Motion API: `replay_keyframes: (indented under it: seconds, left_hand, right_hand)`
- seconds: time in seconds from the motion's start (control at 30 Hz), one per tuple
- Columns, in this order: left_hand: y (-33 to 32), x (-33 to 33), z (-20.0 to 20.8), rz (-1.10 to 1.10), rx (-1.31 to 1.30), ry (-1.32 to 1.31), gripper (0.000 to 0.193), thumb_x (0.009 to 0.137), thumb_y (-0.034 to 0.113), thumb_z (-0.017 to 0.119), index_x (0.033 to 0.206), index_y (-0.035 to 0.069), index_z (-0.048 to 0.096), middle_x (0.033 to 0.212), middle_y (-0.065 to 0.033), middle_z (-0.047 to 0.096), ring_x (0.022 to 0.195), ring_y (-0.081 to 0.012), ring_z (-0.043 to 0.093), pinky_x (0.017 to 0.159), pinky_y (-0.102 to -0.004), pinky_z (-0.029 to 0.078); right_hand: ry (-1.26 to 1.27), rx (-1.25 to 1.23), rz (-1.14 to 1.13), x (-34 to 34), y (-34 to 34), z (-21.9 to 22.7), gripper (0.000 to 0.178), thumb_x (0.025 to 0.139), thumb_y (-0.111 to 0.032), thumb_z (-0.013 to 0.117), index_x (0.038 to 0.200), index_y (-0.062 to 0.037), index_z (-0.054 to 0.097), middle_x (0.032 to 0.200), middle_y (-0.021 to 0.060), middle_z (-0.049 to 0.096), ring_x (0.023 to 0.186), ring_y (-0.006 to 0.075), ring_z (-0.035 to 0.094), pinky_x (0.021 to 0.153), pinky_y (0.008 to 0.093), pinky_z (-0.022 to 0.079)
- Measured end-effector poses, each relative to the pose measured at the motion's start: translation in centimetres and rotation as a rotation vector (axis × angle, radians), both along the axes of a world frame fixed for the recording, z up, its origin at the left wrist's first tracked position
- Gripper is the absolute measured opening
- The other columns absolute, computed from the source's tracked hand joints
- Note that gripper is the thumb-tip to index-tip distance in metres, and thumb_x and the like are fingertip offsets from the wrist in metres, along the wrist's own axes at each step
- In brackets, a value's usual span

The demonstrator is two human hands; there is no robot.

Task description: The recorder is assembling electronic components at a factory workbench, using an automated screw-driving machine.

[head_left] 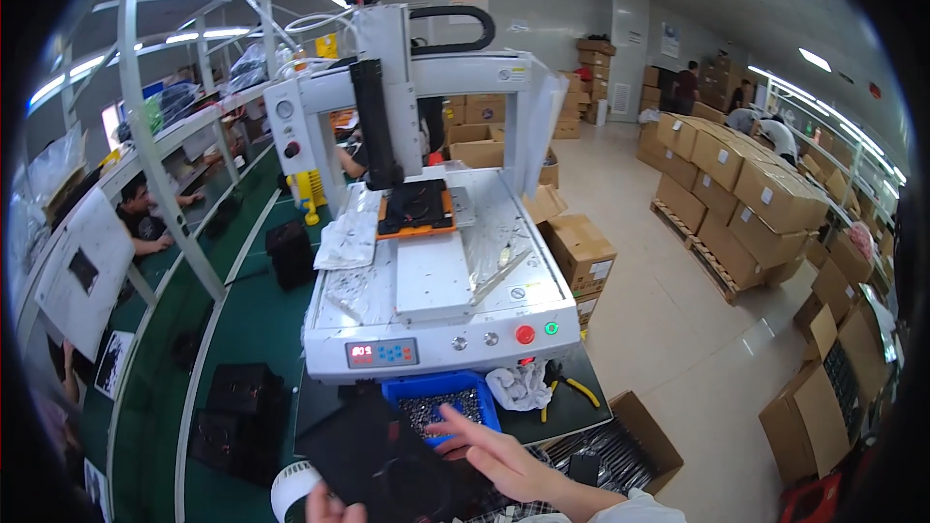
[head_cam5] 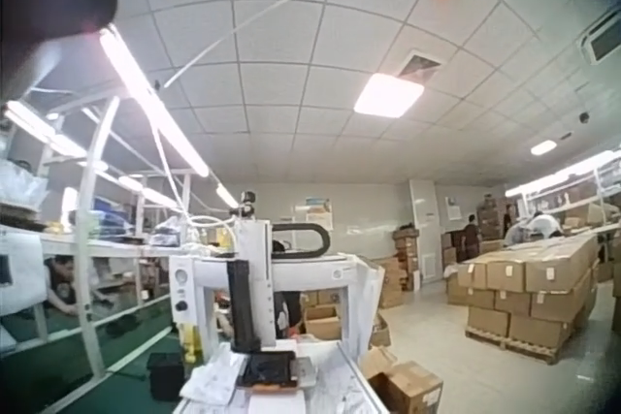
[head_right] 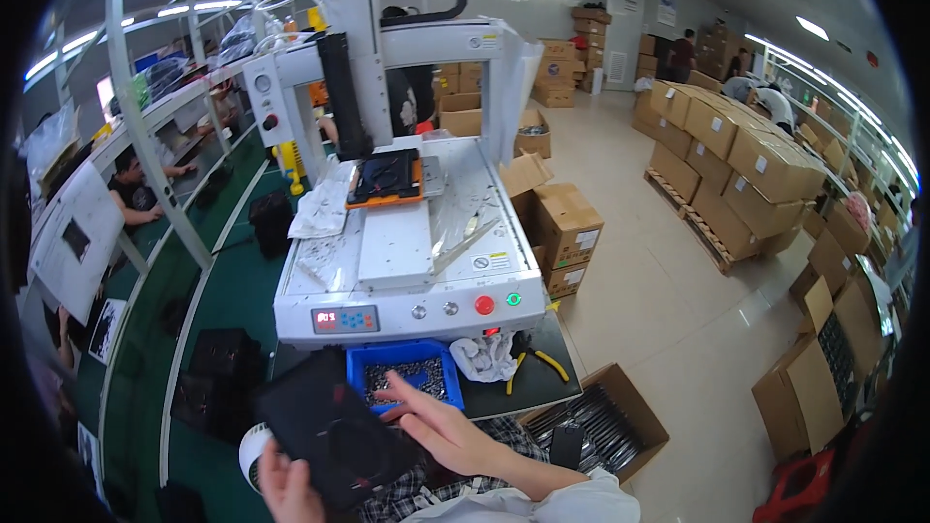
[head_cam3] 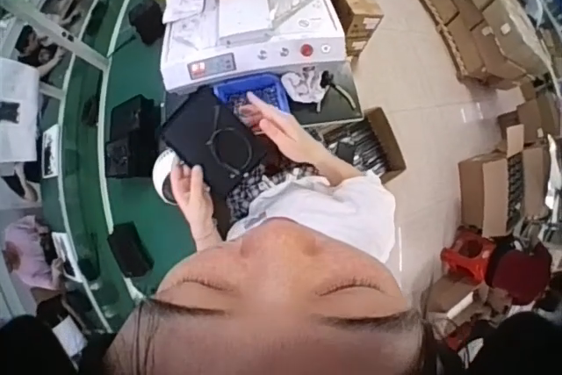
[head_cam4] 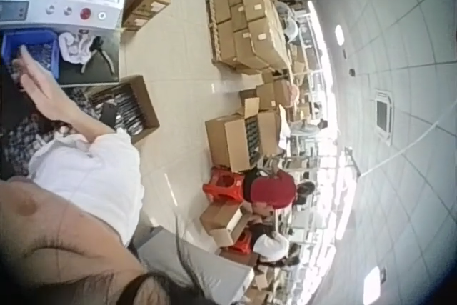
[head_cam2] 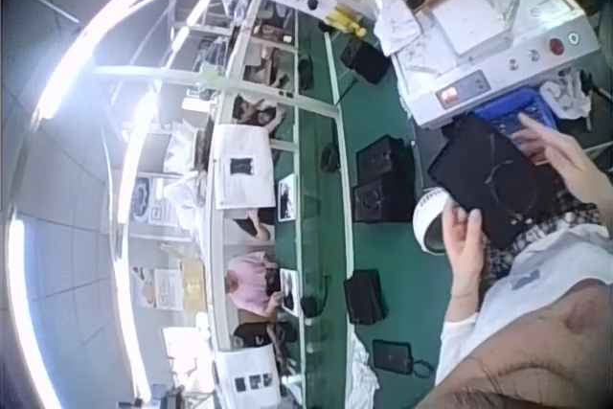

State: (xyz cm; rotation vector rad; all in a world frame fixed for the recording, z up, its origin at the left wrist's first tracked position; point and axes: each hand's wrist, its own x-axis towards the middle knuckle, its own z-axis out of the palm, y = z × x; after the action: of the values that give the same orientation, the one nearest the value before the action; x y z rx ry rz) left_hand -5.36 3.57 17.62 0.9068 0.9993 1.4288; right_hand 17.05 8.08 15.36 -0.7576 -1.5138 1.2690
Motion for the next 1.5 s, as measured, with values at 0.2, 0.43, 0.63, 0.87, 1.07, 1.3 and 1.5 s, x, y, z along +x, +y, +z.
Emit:
replay_keyframes:
  seconds: [0.2, 0.43, 0.63, 0.87, 1.07, 1.3, 1.5]
  left_hand:
    - [0.9, 5.2, -3.4, -0.121, 0.058, -0.080, 0.048, 0.090, 0.000, 0.051, 0.134, 0.004, 0.031, 0.114, -0.0054, 0.053, 0.078, -0.0045, 0.049, 0.056, -0.0139, 0.037]
    - [0.4, 6.5, -5.4, -0.311, 0.151, -0.056, 0.075, 0.086, -0.007, 0.053, 0.143, 0.007, 0.006, 0.128, -0.0116, 0.043, 0.104, -0.0143, 0.049, 0.081, -0.0236, 0.043]
    - [-0.1, 6.8, -6.0, -0.317, 0.176, 0.000, 0.075, 0.086, -0.009, 0.051, 0.142, 0.007, 0.005, 0.136, -0.0138, 0.033, 0.121, -0.0206, 0.040, 0.097, -0.0302, 0.036]
    - [-0.5, 4.2, -3.7, -0.495, 0.070, 0.082, 0.062, 0.094, 0.000, 0.039, 0.145, 0.011, 0.007, 0.147, -0.0118, 0.019, 0.131, -0.0211, 0.028, 0.107, -0.0345, 0.026]
    - [2.1, -0.5, 3.1, -0.373, 0.191, 0.586, 0.031, 0.095, 0.008, 0.037, 0.123, -0.002, 0.043, 0.119, -0.0171, 0.048, 0.094, -0.0229, 0.061, 0.079, -0.0332, 0.051]
    - [15.0, 0.7, 7.5, -0.228, 0.503, 0.907, 0.020, 0.096, 0.008, 0.041, 0.107, -0.003, 0.054, 0.099, -0.0081, 0.058, 0.084, -0.0117, 0.058, 0.072, -0.0230, 0.047]
    - [28.7, 4.6, 5.7, -0.156, 0.475, 0.937, 0.023, 0.094, 0.017, 0.049, 0.100, -0.004, 0.057, 0.087, -0.0070, 0.062, 0.079, -0.0121, 0.059, 0.070, -0.0241, 0.047]
  right_hand:
    - [-0.505, 0.117, -0.162, 1.6, -1.7, 0.4, 0.085, 0.093, -0.040, 0.047, 0.139, 0.0102, -0.004, 0.135, 0.0318, 0.030, 0.124, 0.0384, 0.038, 0.103, 0.0363, 0.030]
    - [-0.814, 0.265, -0.161, 2.2, -2.1, 0.9, 0.126, 0.069, -0.067, 0.063, 0.136, 0.0168, -0.002, 0.129, 0.0352, 0.031, 0.110, 0.0460, 0.041, 0.098, 0.0460, 0.033]
    - [-0.953, 0.302, -0.129, 1.9, -2.5, 1.7, 0.130, 0.064, -0.070, 0.065, 0.136, 0.0157, 0.000, 0.128, 0.0394, 0.029, 0.116, 0.0503, 0.038, 0.100, 0.0472, 0.033]
    - [-0.665, 0.207, -0.150, 1.9, -1.9, -0.2, 0.131, 0.064, -0.053, 0.076, 0.136, 0.0135, -0.010, 0.128, 0.0371, 0.033, 0.118, 0.0463, 0.040, 0.100, 0.0441, 0.034]
    - [-0.357, 0.096, -0.123, 4.0, -1.5, -2.0, 0.135, 0.060, -0.040, 0.083, 0.138, 0.0065, -0.017, 0.130, 0.0359, 0.032, 0.123, 0.0403, 0.039, 0.104, 0.0396, 0.030]
    - [-0.044, 0.109, -0.247, 6.6, -1.0, -4.3, 0.132, 0.058, -0.030, 0.082, 0.140, 0.0000, -0.017, 0.132, 0.0302, 0.031, 0.122, 0.0349, 0.037, 0.105, 0.0394, 0.026]
    - [0.093, 0.030, -0.393, 8.8, -0.9, -4.6, 0.134, 0.056, -0.041, 0.081, 0.142, -0.0029, -0.014, 0.136, 0.0252, 0.028, 0.123, 0.0321, 0.036, 0.104, 0.0400, 0.026]
